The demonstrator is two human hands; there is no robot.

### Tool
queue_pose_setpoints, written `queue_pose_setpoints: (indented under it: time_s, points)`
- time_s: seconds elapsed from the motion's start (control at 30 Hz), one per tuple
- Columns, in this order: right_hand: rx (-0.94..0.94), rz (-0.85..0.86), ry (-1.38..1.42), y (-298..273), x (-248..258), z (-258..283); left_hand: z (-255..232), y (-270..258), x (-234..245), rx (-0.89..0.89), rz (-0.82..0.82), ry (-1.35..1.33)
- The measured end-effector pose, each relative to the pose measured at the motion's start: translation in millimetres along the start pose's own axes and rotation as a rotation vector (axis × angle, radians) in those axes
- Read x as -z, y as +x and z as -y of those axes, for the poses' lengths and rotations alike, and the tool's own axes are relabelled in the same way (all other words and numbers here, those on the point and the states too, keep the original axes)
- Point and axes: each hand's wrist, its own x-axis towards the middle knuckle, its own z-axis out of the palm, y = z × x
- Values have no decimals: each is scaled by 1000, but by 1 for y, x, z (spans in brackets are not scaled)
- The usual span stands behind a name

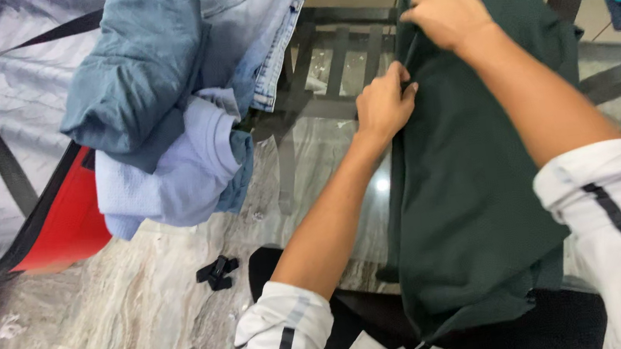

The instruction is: The person folds a dark blue t-shirt and a pair of dark green trousers on a glass table. They smooth and align the garments by hand, then place the folded t-shirt into a red suitcase.

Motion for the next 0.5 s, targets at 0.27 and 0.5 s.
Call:
queue_pose_setpoints:
  time_s: [0.27, 0.5]
  points:
    - [37, 105, 50, 11, -20, 1, -5, 4, 3, -14, -11, -17]
    - [-330, -60, 430, 7, 11, 20, -4, 7, 0, 43, -50, -115]
